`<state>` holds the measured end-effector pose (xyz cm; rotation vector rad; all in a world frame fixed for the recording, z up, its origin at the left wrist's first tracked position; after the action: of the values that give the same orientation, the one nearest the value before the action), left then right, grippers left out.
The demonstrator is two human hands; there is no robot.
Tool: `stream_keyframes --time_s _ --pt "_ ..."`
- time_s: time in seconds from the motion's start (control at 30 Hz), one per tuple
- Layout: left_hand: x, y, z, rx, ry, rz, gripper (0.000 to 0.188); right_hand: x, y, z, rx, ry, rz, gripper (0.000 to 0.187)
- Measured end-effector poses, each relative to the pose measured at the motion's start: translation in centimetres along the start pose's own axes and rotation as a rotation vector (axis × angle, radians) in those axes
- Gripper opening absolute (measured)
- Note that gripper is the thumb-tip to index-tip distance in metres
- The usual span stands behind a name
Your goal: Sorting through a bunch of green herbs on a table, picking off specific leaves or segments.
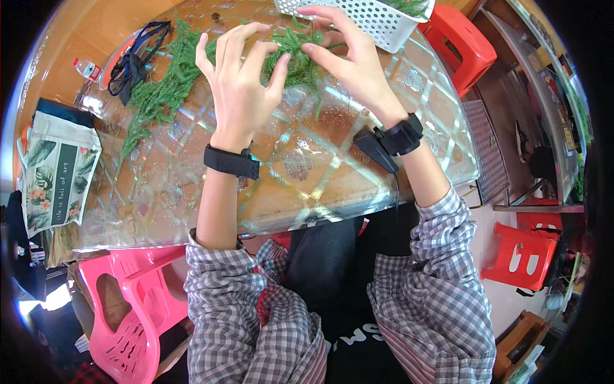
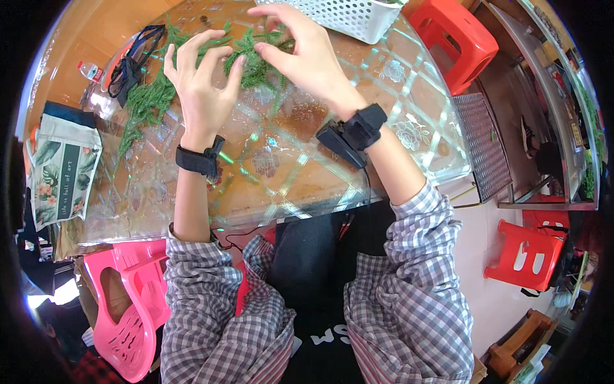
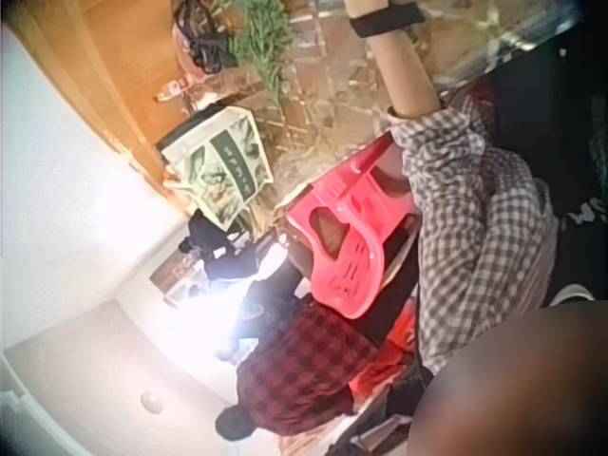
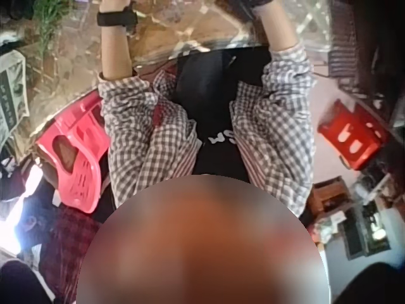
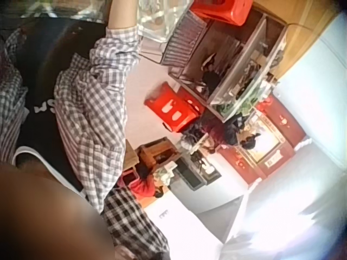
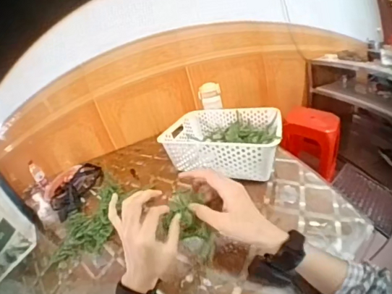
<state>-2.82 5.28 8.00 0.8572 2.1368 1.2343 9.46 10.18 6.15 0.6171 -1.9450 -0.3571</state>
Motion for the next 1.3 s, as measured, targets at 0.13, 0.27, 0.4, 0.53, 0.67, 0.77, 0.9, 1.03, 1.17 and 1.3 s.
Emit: stream_keyframes --time_s 0.13,0.27,0.4,0.53,0.67,0.77,0.9,1.03,1.17,1.3 --pt "0.4 0.0 -0.2 -0.020 0.018 -0.026 0.014 2.2 0.4 0.0 -0.118 -0.172 -0.207 0.030" --pt "0.5 0.1 -0.2 -0.025 0.018 -0.039 0.013 2.9 -0.4 -0.2 -0.266 -0.316 -0.393 0.025" --pt "0.2 -0.1 -0.4 -0.029 0.029 -0.015 0.013 2.8 -0.7 -0.3 -0.249 -0.420 -0.326 0.014" --pt "-0.6 0.1 -0.5 -0.053 0.025 0.029 0.014 2.7 -1.0 -0.6 -0.271 -0.389 -0.425 0.015" --pt "-1.4 0.0 -0.8 -0.075 0.064 0.087 0.014 1.5 -0.9 -0.3 -0.162 -0.257 -0.283 0.017" --pt "-1.9 -0.1 -1.0 -0.094 0.082 0.126 0.014 0.4 -0.9 0.3 -0.111 -0.232 -0.175 0.016" --pt "-2.4 -0.2 -1.0 -0.096 0.127 0.165 0.013 -1.2 -0.7 1.2 -0.016 -0.144 -0.082 0.015" --pt "-2.2 -0.2 -0.6 -0.057 0.111 0.155 0.013 -2.8 -0.6 1.8 0.090 -0.008 0.040 0.013" --pt "-1.9 -0.1 0.0 -0.026 0.045 0.127 0.013 -4.8 -1.1 2.7 0.246 0.223 0.258 0.012" --pt "-1.8 -0.2 0.0 -0.020 -0.008 0.117 0.014 -5.4 -2.2 3.2 0.355 0.400 0.418 0.013"
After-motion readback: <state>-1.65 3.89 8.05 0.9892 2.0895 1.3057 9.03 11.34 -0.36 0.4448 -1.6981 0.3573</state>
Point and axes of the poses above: each hand's wrist, its own y-axis towards the middle knuckle, its own z-axis out of the palm, x = y × z, the point moved 10 cm from there along y, towards the middle knuckle, and after that the axes turned 13 degrees about -y, right-handed, at the moved point
